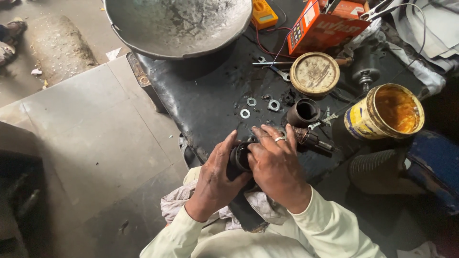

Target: The person sits at a workbench and fits small metal components, including washers and a bushing, into a cylindrical starter motor housing by hand, pressing and seating the parts and turning the housing between fits. They pick parts one at a time from the bench and press them into place inside the housing.

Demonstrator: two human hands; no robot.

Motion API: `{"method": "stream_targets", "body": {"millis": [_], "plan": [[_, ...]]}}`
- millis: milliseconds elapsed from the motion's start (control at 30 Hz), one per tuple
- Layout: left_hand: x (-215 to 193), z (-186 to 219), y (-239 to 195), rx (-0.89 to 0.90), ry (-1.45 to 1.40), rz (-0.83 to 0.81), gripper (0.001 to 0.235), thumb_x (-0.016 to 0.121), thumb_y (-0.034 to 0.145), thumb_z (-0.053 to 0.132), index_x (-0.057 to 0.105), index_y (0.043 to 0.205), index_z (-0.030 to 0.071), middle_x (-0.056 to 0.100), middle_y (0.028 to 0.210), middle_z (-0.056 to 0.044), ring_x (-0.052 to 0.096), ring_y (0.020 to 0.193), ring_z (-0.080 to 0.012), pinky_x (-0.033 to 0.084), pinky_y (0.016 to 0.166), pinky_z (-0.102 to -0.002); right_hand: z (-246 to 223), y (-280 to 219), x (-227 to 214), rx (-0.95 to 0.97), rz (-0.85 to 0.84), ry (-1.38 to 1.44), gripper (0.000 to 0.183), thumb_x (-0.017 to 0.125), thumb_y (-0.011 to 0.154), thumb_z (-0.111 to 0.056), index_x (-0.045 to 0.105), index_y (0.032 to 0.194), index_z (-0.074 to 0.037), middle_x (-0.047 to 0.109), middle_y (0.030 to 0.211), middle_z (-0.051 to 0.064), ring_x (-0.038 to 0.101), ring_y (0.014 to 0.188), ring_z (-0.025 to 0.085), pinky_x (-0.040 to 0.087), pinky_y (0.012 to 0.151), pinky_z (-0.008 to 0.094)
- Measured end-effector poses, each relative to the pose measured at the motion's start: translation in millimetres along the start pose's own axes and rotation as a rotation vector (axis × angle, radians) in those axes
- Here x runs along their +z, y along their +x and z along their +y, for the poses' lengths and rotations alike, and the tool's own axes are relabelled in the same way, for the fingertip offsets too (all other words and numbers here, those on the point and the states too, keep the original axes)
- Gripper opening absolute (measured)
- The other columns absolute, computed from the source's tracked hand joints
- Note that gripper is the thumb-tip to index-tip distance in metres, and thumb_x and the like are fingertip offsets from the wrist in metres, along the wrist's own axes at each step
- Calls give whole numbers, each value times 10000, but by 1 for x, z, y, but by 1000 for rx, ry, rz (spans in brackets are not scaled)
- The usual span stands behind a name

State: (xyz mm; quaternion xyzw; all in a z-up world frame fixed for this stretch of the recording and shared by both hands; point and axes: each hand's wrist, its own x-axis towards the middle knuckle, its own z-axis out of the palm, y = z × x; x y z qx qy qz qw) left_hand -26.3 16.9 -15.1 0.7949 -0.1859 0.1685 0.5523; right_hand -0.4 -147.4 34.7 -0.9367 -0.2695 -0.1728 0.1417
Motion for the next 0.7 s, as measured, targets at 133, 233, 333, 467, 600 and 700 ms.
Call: {"method": "stream_targets", "body": {"millis": [133,233,333,467,600,700], "plan": [[-1,-1,0,10,-25,2,965,868,708,43,380,1542,34,622,1338,-198,668,1193,-359,563,997,-400,2,1,6,46,0,23,199,720,816,-119,748,976,-3,692,1249,192,587,1253,357,289,1139,655],[-2,-1,0,9,-22,-5,964,864,709,39,378,1542,34,619,1341,-201,668,1192,-358,564,994,-399,2,3,8,49,3,48,170,704,825,-107,735,956,-2,698,1239,179,597,1243,348,294,1141,651],[-3,-1,0,6,-12,-7,958,870,709,45,386,1536,34,614,1343,-206,673,1182,-356,570,978,-393,3,2,9,9,21,50,137,690,830,-96,710,927,-1,700,1228,171,612,1238,338,298,1141,648],[-5,3,3,4,-17,-17,971,866,699,43,381,1540,27,612,1338,-209,670,1191,-360,568,984,-397,7,2,5,-14,71,28,102,687,826,-74,670,901,-8,703,1194,168,629,1213,339,322,1145,634],[-6,6,5,-4,13,-15,973,884,697,64,386,1532,29,624,1325,-205,670,1191,-358,565,982,-401,14,2,-2,-102,97,50,170,694,813,-54,640,957,18,695,1137,191,670,1072,344,374,1144,601],[-6,6,6,-23,-8,-30,977,891,704,85,377,1534,25,629,1326,-199,677,1180,-353,566,989,-403,20,4,-5,-141,4,72,190,700,833,-40,641,1003,22,686,991,152,677,867,310,429,1134,586]]}}
